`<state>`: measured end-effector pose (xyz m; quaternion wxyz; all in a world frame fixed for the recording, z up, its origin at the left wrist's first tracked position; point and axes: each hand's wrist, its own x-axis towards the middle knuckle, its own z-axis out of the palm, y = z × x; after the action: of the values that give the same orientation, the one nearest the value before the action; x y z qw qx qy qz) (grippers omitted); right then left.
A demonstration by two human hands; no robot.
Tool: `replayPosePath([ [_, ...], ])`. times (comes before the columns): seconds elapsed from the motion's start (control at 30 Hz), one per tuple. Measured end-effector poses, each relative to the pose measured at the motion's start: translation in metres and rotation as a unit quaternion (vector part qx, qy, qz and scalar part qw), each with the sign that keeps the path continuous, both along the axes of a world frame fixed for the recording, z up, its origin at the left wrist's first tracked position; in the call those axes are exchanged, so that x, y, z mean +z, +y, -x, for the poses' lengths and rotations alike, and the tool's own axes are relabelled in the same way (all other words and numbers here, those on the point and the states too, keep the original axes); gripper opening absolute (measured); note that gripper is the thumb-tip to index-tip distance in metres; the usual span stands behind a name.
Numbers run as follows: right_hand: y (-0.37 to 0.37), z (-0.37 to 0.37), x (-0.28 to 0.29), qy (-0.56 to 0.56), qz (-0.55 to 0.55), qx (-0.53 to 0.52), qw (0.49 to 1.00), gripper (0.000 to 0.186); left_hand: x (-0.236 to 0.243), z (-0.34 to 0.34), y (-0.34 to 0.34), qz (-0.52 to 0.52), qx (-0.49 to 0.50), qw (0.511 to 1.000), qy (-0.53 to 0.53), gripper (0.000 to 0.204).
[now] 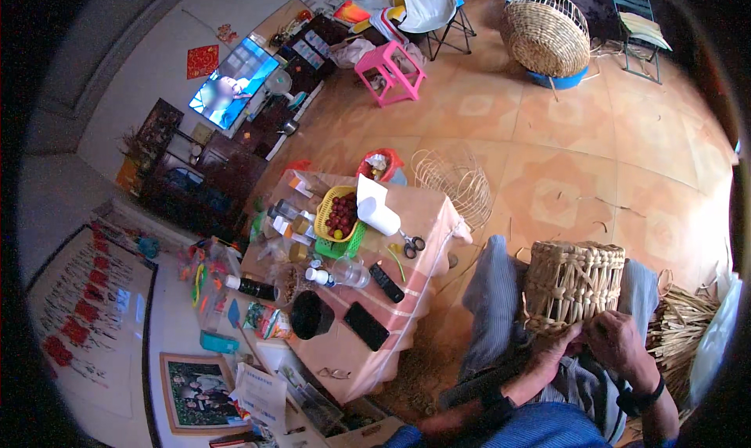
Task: The recorder is weaving a small basket using natural fiber strips, tucking the ends into the structure.
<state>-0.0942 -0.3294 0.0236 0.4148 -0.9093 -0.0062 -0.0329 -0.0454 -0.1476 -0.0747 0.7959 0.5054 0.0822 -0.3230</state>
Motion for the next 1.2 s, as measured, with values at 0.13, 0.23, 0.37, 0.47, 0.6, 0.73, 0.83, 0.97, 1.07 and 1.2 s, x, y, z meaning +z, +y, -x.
replayPosePath([
  [0.13,0.003,0.018,-0.007,0.011,0.033,-0.032,0.999,0.017,-0.006,0.001,-0.001,-0.045,-0.02,0.999,0.011,0.036],
  [0.23,0.001,0.024,-0.017,-0.084,0.166,-0.002,0.983,0.021,0.001,0.007,-0.005,-0.1,-0.011,0.992,-0.07,0.034],
  [0.37,-0.019,-0.003,-0.012,-0.104,0.217,0.019,0.971,0.017,-0.024,0.011,-0.001,-0.022,-0.069,0.997,0.001,0.031],
  [0.47,-0.016,-0.012,-0.015,-0.132,0.191,0.058,0.971,0.013,-0.03,0.0,0.011,-0.012,-0.082,0.995,0.059,0.03],
  [0.6,-0.015,0.067,-0.061,-0.027,0.158,0.013,0.987,0.012,0.047,-0.003,0.002,0.048,-0.038,0.997,0.037,0.036],
  [0.73,0.0,0.016,0.017,-0.05,0.15,0.032,0.987,0.033,-0.032,0.0,0.016,-0.037,-0.143,0.988,-0.042,0.055],
  [0.83,-0.001,-0.011,0.032,-0.003,0.1,0.073,0.992,0.042,-0.05,-0.006,0.037,-0.153,-0.283,0.932,-0.166,0.064],
  [0.97,-0.028,0.004,0.029,0.059,-0.072,0.085,0.992,0.027,0.02,-0.008,0.017,0.058,-0.037,0.984,0.167,0.046],
  [1.07,-0.048,0.009,0.042,0.156,-0.112,0.103,0.976,0.024,0.028,-0.013,0.021,0.12,-0.049,0.98,0.148,0.054],
  [1.2,-0.045,0.013,0.042,-0.059,-0.05,0.095,0.993,0.023,0.04,-0.015,0.02,0.136,-0.042,0.973,0.182,0.062],
])
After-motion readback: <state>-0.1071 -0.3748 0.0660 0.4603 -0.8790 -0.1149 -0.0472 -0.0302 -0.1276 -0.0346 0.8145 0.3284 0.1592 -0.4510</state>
